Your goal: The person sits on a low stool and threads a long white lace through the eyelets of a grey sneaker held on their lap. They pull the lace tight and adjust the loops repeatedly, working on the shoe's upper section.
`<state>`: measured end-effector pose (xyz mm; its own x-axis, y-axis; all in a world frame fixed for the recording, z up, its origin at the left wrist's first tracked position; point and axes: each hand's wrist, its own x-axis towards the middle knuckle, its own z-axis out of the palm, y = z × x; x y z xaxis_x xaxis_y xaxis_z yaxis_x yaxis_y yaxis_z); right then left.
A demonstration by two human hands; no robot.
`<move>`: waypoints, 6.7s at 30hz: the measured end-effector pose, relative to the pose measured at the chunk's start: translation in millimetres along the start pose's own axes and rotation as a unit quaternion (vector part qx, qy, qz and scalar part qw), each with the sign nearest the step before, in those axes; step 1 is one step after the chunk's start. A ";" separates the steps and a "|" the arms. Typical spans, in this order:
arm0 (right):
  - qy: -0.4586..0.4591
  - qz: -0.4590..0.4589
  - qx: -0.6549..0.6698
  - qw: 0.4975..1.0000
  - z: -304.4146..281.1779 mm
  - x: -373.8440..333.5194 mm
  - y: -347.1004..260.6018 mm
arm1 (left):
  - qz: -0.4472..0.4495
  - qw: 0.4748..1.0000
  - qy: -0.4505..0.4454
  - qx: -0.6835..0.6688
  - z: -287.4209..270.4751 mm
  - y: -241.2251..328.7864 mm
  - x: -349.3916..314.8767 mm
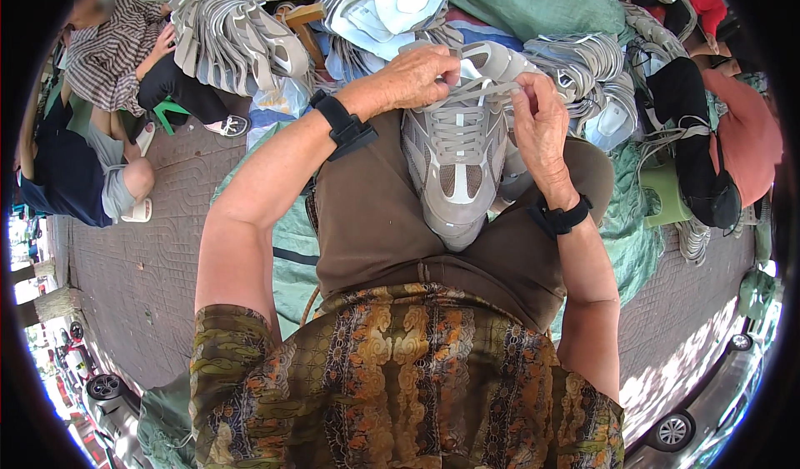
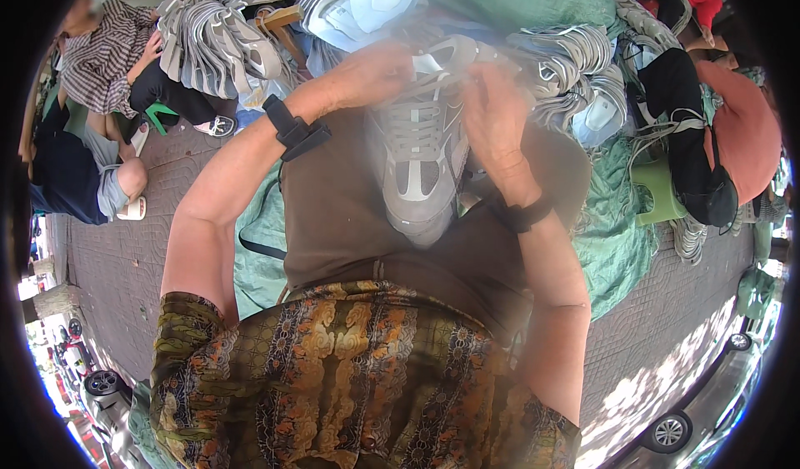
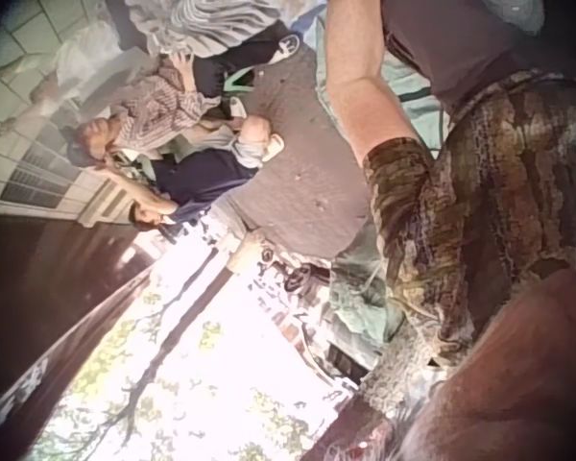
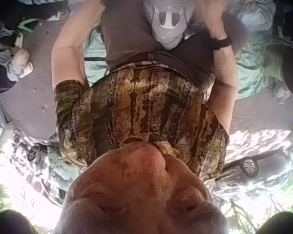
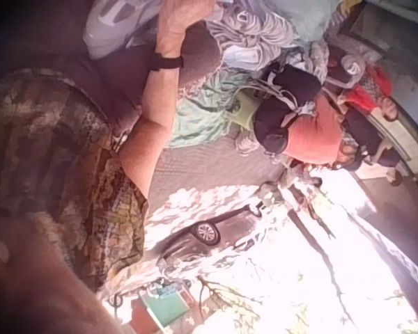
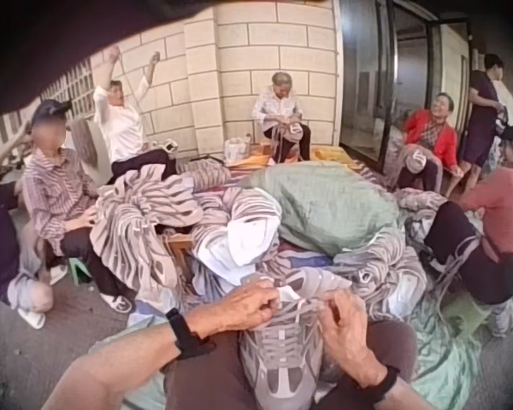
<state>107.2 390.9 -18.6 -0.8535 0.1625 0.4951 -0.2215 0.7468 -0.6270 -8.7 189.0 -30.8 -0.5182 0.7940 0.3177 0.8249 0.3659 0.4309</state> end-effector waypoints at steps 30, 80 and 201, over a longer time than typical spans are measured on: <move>-0.189 0.106 0.073 0.974 6.0 -24.0 9.6 | -0.140 0.985 -0.010 -0.103 -52.1 39.2 -70.6; -0.209 -0.017 0.138 0.968 -7.0 4.9 6.9 | -0.253 0.914 0.130 -0.291 -15.0 43.8 -50.8; -0.294 0.023 0.276 0.915 -190.9 -75.5 -152.3 | -0.057 0.808 0.308 -0.500 -207.2 204.0 -266.7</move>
<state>295.4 388.0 154.3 -0.9379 -0.3114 0.1526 -0.2444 0.2814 -0.9279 250.9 -48.7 147.4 -0.8461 0.2781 0.4547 0.3289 -0.3989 0.8560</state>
